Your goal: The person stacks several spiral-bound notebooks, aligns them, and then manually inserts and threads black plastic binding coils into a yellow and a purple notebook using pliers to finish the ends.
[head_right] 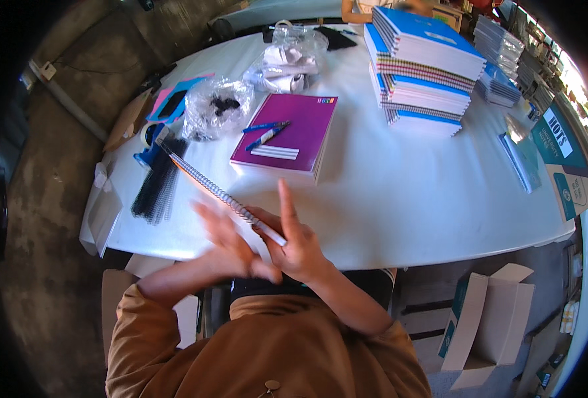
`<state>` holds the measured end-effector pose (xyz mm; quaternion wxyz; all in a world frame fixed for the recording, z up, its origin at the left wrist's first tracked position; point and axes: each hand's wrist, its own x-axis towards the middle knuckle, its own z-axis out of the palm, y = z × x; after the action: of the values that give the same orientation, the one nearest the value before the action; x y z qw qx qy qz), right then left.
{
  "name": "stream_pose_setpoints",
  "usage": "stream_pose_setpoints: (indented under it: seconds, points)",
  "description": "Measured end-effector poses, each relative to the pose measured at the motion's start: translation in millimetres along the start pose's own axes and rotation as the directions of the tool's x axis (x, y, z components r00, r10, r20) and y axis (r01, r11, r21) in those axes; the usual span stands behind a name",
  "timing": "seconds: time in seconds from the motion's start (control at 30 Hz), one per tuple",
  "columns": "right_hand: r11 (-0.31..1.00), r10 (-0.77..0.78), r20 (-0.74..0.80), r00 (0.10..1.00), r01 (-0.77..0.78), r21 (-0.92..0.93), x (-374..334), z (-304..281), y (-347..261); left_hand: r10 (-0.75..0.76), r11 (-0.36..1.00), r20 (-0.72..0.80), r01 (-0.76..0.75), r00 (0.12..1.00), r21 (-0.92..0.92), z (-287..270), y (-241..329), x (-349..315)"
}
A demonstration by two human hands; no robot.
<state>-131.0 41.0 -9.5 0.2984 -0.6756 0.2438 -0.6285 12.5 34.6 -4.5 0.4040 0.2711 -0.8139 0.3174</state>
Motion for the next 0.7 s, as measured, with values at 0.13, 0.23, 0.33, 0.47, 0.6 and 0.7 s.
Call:
stream_pose_setpoints:
  seconds: [0.13, 0.23, 0.33, 0.47, 0.6, 0.7]
  points:
    - [0.983, -0.112, 0.141, 0.984, 0.13, -0.128, 2, 4, -7, -0.226, 0.973, 0.179, 0.232, 0.958, -0.012, -11, -4, 21]
    - [0.995, 0.025, -0.001, 1.0, -0.025, -0.092, 8, 1, -3, -0.115, 0.856, 0.243, 0.22, 0.963, -0.468, -9, 38, -16]
    - [0.988, -0.103, 0.149, 0.984, 0.119, -0.102, 2, -5, 4, 0.048, 0.99, 0.164, -0.069, 0.985, 0.125, -11, -1, 7]
    - [0.97, -0.112, 0.128, 0.985, 0.136, -0.202, 4, -3, 11, -0.156, 0.945, 0.274, 0.224, 0.949, -0.239, -5, 8, 17]
    - [0.999, -0.039, 0.121, 0.992, 0.04, -0.008, 10, -9, 6, -0.087, 0.96, 0.298, 0.16, 0.951, -0.231, -23, 17, 17]
    - [0.999, -0.005, 0.099, 0.995, 0.0, 0.049, 7, -9, 10, -0.144, 0.96, 0.391, 0.224, 0.909, -0.166, -37, 0, 71]
